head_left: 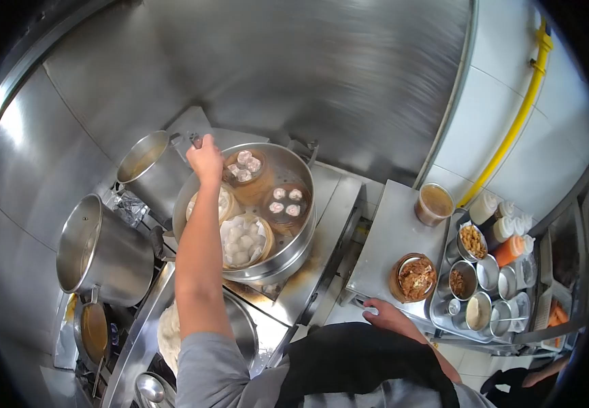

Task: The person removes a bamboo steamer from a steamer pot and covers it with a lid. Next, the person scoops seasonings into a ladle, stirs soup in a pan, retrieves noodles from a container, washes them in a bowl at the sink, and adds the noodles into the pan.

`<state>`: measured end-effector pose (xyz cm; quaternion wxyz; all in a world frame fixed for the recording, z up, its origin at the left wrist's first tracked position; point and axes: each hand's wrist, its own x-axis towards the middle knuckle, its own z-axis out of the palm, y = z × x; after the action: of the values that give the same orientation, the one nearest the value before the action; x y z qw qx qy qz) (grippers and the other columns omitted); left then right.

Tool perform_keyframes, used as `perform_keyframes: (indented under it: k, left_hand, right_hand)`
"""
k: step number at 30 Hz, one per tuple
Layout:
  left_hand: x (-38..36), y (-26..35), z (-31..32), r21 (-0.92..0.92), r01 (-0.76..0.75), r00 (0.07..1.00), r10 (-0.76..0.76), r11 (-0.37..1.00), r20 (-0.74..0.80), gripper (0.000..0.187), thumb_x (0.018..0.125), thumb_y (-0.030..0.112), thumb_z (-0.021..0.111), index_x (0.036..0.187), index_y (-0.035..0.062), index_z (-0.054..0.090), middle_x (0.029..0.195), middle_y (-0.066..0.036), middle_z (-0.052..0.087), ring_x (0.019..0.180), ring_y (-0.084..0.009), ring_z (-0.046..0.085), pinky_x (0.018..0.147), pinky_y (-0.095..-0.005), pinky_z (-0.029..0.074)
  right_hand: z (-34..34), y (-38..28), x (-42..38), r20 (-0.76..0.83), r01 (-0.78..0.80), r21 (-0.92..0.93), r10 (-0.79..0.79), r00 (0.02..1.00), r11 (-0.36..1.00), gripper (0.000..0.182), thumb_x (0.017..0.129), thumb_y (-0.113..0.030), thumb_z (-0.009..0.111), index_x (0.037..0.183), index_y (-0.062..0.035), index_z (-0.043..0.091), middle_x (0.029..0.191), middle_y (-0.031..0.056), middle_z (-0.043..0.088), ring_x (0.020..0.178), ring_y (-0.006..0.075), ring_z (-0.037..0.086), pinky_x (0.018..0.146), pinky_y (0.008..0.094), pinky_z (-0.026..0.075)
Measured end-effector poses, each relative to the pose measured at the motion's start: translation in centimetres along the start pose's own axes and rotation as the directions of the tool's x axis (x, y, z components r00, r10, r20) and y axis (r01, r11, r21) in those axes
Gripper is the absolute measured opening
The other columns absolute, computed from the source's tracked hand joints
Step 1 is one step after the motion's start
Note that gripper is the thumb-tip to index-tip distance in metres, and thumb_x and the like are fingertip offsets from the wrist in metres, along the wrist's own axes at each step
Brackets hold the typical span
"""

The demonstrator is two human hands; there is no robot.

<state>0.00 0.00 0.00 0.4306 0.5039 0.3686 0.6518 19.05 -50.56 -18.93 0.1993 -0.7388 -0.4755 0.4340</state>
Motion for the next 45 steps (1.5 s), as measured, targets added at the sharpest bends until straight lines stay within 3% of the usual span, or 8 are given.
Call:
perform_keyframes:
  k: [15,19,25,29,31,36,42,45]
  left_hand:
    - [-1.4,1.5,1.4,-0.066,-0.054,0.982,0.065,0.996,0.179,0.022,0.085,0.009,0.057,0.066,0.0058,0.047,0.055,-0.001,0.047,0.045,-0.0117,0.046,0.045,-0.0282,0.04]
    - [0.2,0.0,1.1,0.27,-0.252,0.967,0.253,0.929,0.033,0.025,0.084,0.016,0.059,0.064,0.0051,0.05,0.058,-0.003,0.054,0.047,-0.0119,0.05,0.043,-0.0298,0.039]
    - [-10.9,13.5,5.3,-0.206,-0.037,0.962,0.091,0.978,0.258,0.023,0.088,0.012,0.051,0.066,0.0078,0.046,0.055,0.004,0.025,0.049,-0.01,0.027,0.051,-0.0314,0.034]
    - [-19.3,12.0,8.3,-0.219,0.081,0.915,0.014,0.972,0.403,0.02,0.09,0.013,0.048,0.072,0.0051,0.052,0.058,-0.006,0.05,0.05,-0.016,0.05,0.06,-0.0323,0.048]
    - [-23.5,7.6,9.8,0.235,-0.754,0.589,0.473,0.614,0.655,0.02,0.093,0.017,0.047,0.085,0.0023,0.058,0.062,-0.007,0.059,0.057,-0.0196,0.06,0.067,-0.0363,0.053]
    - [-33.7,-0.8,17.1,-0.062,0.162,0.812,-0.097,0.985,0.575,0.025,0.083,0.015,0.061,0.066,-0.0017,0.058,0.055,-0.007,0.056,0.054,-0.0113,0.051,0.051,-0.0335,0.041]
    - [-29.3,5.7,14.8,-0.24,0.142,0.779,0.041,0.96,0.625,0.021,0.088,0.013,0.065,0.071,0.0052,0.057,0.059,0.003,0.053,0.056,-0.0048,0.048,0.05,-0.0253,0.038]
    - [-18.8,10.0,9.1,-0.138,-0.002,0.896,0.063,0.99,0.44,0.018,0.087,0.01,0.058,0.072,0.0001,0.058,0.065,-0.009,0.062,0.063,-0.0167,0.062,0.066,-0.0317,0.051]
  right_hand:
    - [-2.9,1.3,-0.8,0.096,-0.02,0.137,0.007,0.995,0.99,0.048,0.089,-0.036,0.057,0.123,-0.0024,0.056,0.122,0.0219,0.059,0.116,0.0349,0.056,0.1,0.0393,0.042]
    - [-1.8,3.3,-0.3,0.022,0.051,0.083,-0.053,0.998,0.995,0.049,0.089,-0.036,0.057,0.123,-0.0021,0.055,0.12,0.0222,0.06,0.113,0.0349,0.057,0.098,0.0391,0.043]
    - [-2.1,4.3,-1.1,0.032,-0.031,0.173,0.026,0.999,0.984,0.042,0.089,-0.035,0.059,0.118,-0.0049,0.058,0.115,0.0213,0.062,0.109,0.0369,0.058,0.096,0.0408,0.045]
    - [-1.7,4.2,-0.7,0.004,0.01,0.213,-0.011,1.0,0.977,0.04,0.089,-0.033,0.059,0.117,-0.0041,0.059,0.116,0.0211,0.061,0.112,0.0355,0.057,0.096,0.0402,0.044]
    - [-1.2,4.8,0.3,0.007,0.077,0.186,-0.08,0.997,0.979,0.04,0.089,-0.033,0.059,0.116,-0.0037,0.059,0.116,0.0211,0.061,0.112,0.0352,0.057,0.097,0.0401,0.044]
    - [0.1,7.7,0.9,-0.011,0.166,0.145,-0.166,0.986,0.975,0.034,0.091,-0.031,0.06,0.112,-0.0045,0.062,0.115,0.02,0.062,0.109,0.0343,0.058,0.095,0.0398,0.045]
    - [-1.4,5.0,0.0,0.089,-0.028,0.276,0.003,0.996,0.961,0.034,0.092,-0.032,0.06,0.114,-0.006,0.06,0.109,0.0179,0.063,0.1,0.0308,0.062,0.089,0.0381,0.047]
    - [-1.6,4.8,0.7,0.06,0.016,0.148,-0.025,0.998,0.989,0.036,0.091,-0.033,0.061,0.116,-0.0074,0.059,0.11,0.0176,0.063,0.101,0.0292,0.061,0.09,0.0377,0.047]
